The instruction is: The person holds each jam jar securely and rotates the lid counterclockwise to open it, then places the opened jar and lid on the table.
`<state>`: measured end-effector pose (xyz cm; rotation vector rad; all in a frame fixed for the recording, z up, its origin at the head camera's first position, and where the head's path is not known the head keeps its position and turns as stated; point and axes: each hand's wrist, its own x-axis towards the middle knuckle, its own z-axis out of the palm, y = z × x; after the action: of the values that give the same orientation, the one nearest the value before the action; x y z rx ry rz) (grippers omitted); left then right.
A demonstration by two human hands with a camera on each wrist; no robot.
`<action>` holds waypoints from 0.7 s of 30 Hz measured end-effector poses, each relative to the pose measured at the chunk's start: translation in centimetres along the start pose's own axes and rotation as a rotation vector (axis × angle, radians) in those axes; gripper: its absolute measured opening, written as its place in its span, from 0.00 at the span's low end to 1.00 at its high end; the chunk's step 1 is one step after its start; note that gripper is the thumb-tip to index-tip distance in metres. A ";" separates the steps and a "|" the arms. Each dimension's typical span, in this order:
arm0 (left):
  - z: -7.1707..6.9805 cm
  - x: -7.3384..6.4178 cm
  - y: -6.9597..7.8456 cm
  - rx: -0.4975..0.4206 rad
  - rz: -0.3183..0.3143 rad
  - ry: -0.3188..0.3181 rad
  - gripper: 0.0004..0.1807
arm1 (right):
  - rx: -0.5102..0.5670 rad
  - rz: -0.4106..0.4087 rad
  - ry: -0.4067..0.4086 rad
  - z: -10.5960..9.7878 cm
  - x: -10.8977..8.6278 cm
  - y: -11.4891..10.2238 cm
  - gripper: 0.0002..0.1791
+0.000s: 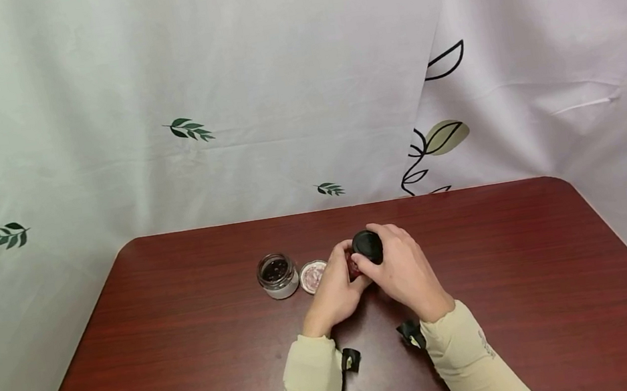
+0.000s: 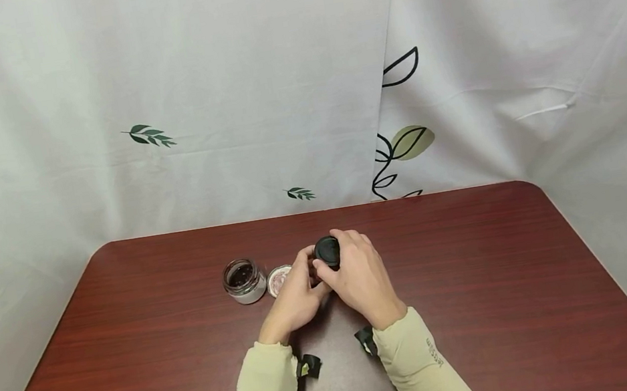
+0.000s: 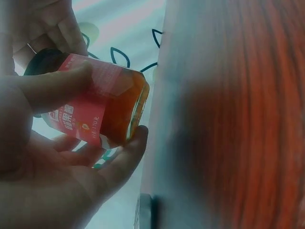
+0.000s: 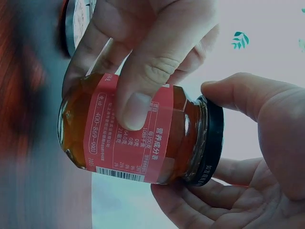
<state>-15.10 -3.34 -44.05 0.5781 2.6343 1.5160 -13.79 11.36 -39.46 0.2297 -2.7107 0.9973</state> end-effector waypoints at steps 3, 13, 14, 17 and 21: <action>-0.1 0.0 0.0 -0.019 -0.013 -0.006 0.31 | 0.002 0.003 0.002 -0.1 0.0 0.0 0.32; -0.2 -0.1 0.1 -0.021 -0.056 0.035 0.32 | 0.017 0.001 -0.006 -0.2 0.0 0.0 0.32; -0.3 -0.1 0.1 -0.016 -0.054 0.039 0.32 | 0.021 0.001 -0.006 -0.2 0.0 0.0 0.32; -0.3 0.0 0.2 -0.001 -0.051 0.052 0.32 | 0.031 0.005 -0.008 -0.2 -0.1 0.0 0.32; -0.2 0.0 0.3 0.016 -0.052 0.080 0.32 | 0.044 0.005 -0.006 -0.3 -0.1 0.0 0.32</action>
<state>-15.07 -3.42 -43.70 0.4549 2.7001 1.5357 -13.68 11.56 -39.30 0.2339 -2.6988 1.0597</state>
